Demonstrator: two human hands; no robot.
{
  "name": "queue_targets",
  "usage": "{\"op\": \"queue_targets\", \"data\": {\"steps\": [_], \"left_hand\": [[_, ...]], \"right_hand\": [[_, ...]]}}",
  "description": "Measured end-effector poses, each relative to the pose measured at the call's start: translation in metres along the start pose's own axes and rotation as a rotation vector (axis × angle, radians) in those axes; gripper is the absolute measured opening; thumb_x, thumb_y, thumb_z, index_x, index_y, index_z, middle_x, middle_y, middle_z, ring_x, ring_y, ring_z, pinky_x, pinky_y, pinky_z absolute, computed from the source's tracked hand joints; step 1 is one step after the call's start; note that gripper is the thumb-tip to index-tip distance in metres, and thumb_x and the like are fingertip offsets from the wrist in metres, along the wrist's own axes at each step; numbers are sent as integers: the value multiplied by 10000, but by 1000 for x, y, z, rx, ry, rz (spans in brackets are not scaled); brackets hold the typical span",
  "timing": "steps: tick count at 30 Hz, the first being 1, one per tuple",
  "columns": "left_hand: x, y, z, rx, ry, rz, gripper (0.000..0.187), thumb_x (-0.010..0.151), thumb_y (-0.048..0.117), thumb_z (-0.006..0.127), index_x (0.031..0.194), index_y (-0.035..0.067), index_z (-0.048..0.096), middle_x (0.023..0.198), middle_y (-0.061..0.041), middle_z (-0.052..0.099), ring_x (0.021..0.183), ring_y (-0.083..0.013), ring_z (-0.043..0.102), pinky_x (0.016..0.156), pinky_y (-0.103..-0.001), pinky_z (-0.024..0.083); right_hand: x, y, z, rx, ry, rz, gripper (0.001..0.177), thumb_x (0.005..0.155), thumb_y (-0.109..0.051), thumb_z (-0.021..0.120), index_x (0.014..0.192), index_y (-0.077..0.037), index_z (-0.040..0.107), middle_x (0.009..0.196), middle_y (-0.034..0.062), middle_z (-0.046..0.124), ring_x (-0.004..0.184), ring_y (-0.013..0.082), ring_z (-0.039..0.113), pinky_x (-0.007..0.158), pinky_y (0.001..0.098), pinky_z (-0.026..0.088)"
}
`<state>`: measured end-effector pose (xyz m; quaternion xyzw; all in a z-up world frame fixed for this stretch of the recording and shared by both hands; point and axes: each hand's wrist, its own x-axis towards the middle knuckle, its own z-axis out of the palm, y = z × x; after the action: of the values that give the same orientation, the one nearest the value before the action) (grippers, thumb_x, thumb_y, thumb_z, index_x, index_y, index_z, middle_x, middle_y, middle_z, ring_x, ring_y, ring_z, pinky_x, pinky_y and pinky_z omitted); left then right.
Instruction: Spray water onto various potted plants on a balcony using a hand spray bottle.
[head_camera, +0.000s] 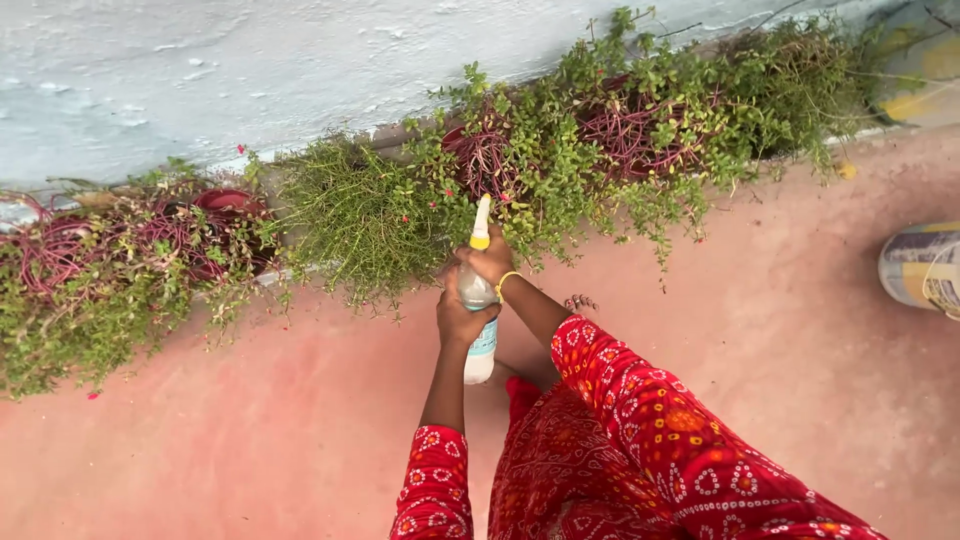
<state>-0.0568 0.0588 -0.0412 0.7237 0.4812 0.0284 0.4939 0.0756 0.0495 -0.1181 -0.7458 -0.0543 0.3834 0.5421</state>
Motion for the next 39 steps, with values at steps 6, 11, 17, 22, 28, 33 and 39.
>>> {"op": "queue_targets", "data": {"steps": [6, 11, 17, 22, 28, 33, 39], "left_hand": [[4, 26, -25, 42, -90, -47, 1106, 538, 196, 926, 1497, 188, 373, 1245, -118, 690, 1137, -284, 689, 975, -418, 547], [9, 18, -29, 13, -95, 28, 1069, 543, 203, 926, 1474, 168, 401, 1248, -117, 701, 1140, -277, 700, 986, -410, 553], [8, 14, -33, 14, -113, 29, 1065, 542, 197, 932, 1466, 177, 402, 1266, -113, 692, 1148, -279, 690, 993, -410, 540], [6, 14, -39, 19, -117, 51, 1068, 543, 190, 932, 1469, 176, 400, 1259, -118, 693, 1149, -282, 690, 989, -417, 545], [5, 14, -41, 10, -141, 34, 1074, 556, 198, 922, 1483, 174, 380, 1260, -117, 692, 1138, -282, 696, 983, -412, 549], [6, 11, -42, -17, -113, 39, 1083, 536, 203, 928, 1478, 162, 394, 1239, -125, 702, 1119, -281, 707, 961, -409, 559], [6, 12, -46, -1, -126, 66, 1078, 540, 218, 926, 1477, 154, 399, 1230, -133, 710, 1105, -282, 715, 958, -409, 563]], "right_hand": [[-18, -41, -2, -23, 51, 113, 626, 703, -202, 829, 1198, -22, 491, 941, 102, 692, 811, 207, 697, 759, 356, 583], [-16, -39, 3, 15, 66, 75, 643, 690, -198, 844, 1204, -23, 500, 929, 96, 678, 805, 209, 674, 750, 364, 577], [-2, -4, 15, 34, 94, 0, 708, 676, -200, 872, 1247, -37, 486, 980, 72, 658, 880, 203, 655, 804, 357, 561], [-21, -32, 14, -42, 133, 70, 648, 686, -207, 820, 1232, -32, 517, 978, 107, 694, 874, 232, 691, 810, 359, 574], [-24, -37, 13, -30, 110, 87, 657, 684, -214, 830, 1221, -30, 499, 989, 122, 692, 867, 229, 692, 793, 365, 577], [-26, -46, 16, -11, 112, 100, 622, 702, -178, 801, 1224, -19, 501, 985, 125, 694, 850, 232, 702, 772, 361, 588], [-26, -43, 17, 43, 110, 99, 660, 701, -158, 805, 1259, -23, 480, 991, 122, 685, 846, 224, 684, 776, 354, 583]]}}
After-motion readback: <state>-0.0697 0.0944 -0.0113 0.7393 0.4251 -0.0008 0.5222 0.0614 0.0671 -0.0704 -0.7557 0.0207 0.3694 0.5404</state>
